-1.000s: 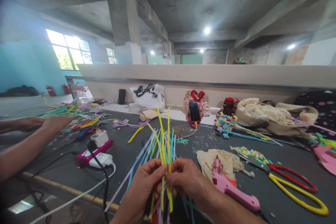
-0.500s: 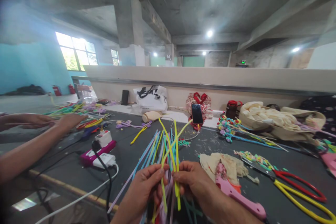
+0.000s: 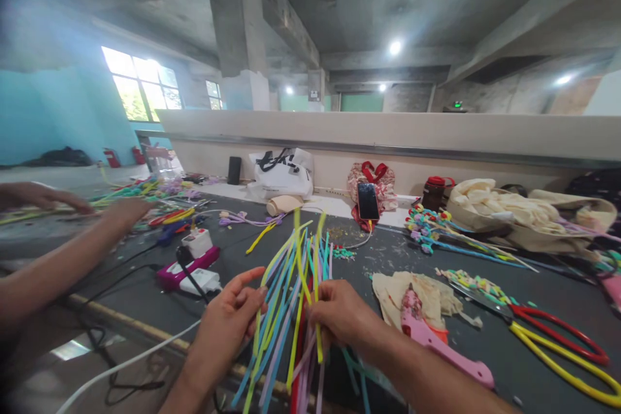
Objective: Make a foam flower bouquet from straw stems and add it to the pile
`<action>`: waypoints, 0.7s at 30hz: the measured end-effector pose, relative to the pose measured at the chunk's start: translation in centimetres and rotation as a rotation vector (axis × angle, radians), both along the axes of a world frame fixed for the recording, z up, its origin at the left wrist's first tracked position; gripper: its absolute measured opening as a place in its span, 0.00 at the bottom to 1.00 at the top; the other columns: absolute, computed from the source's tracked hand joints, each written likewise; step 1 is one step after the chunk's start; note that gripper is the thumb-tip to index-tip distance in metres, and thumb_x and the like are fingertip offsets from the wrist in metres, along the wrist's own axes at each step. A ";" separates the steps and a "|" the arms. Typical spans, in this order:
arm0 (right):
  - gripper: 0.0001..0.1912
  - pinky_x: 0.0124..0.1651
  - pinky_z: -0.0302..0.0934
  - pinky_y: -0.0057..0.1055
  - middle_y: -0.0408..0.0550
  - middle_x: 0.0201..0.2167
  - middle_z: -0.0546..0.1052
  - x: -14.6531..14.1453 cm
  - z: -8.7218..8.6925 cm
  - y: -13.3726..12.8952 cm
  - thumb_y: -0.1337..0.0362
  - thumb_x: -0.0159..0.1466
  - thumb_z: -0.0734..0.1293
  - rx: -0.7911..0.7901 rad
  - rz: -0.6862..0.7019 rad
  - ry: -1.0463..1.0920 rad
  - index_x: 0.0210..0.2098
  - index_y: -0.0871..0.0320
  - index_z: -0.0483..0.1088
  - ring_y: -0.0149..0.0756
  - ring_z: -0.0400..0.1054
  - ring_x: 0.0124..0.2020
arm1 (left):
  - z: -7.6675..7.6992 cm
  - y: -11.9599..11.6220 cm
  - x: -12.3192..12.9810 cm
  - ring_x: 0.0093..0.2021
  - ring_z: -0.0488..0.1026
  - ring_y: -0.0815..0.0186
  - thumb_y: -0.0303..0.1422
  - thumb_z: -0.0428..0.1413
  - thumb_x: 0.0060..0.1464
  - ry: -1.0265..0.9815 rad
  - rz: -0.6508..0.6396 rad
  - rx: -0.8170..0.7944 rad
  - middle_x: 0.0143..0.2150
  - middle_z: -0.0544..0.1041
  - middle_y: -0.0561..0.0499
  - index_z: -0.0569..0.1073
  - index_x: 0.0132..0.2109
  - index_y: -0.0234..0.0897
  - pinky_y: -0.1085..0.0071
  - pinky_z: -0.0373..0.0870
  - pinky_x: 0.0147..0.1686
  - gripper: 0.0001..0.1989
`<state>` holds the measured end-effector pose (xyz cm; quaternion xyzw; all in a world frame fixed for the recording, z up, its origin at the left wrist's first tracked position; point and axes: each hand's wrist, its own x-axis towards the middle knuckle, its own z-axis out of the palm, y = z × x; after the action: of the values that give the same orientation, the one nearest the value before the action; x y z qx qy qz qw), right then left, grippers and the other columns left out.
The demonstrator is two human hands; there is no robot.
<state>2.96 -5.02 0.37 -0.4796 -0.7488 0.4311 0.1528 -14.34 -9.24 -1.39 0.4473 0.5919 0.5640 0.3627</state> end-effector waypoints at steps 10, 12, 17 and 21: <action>0.06 0.19 0.40 0.27 0.41 0.12 0.59 -3.2 -1.5 1.6 0.64 0.41 0.62 0.291 0.099 -0.345 0.12 0.60 0.64 0.28 0.52 0.16 | -1.5 -0.3 0.6 0.20 0.64 0.69 0.37 0.48 0.45 0.395 -0.011 -0.029 0.17 0.66 0.59 0.70 0.41 0.37 0.76 0.57 0.21 0.16; 0.05 0.19 0.40 0.26 0.40 0.11 0.59 -3.2 -1.5 1.8 0.67 0.40 0.62 0.265 0.101 -0.344 0.12 0.61 0.63 0.27 0.52 0.16 | -1.5 -0.4 0.7 0.20 0.64 0.69 0.37 0.48 0.45 0.387 -0.024 -0.032 0.17 0.67 0.58 0.70 0.41 0.37 0.76 0.58 0.22 0.16; 0.04 0.15 0.43 0.22 0.38 0.10 0.58 -2.3 -1.4 2.7 0.68 0.39 0.61 0.057 0.044 -0.229 0.11 0.60 0.61 0.26 0.54 0.14 | -1.0 -0.8 0.6 0.20 0.65 0.68 0.38 0.47 0.45 0.371 -0.006 -0.021 0.18 0.68 0.58 0.71 0.40 0.37 0.75 0.58 0.22 0.16; 0.02 0.12 0.45 0.20 0.36 0.10 0.62 -1.0 -0.6 2.9 0.67 0.42 0.59 -0.165 -0.027 -0.028 0.16 0.59 0.62 0.24 0.54 0.11 | -0.8 -0.8 0.6 0.20 0.65 0.68 0.37 0.48 0.45 0.348 -0.006 -0.027 0.17 0.67 0.58 0.71 0.39 0.37 0.76 0.58 0.23 0.14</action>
<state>1.98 -2.16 -0.26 -0.5065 -0.7064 0.4824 0.1081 -13.76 -10.08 -2.16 0.5350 0.6519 0.4691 0.2623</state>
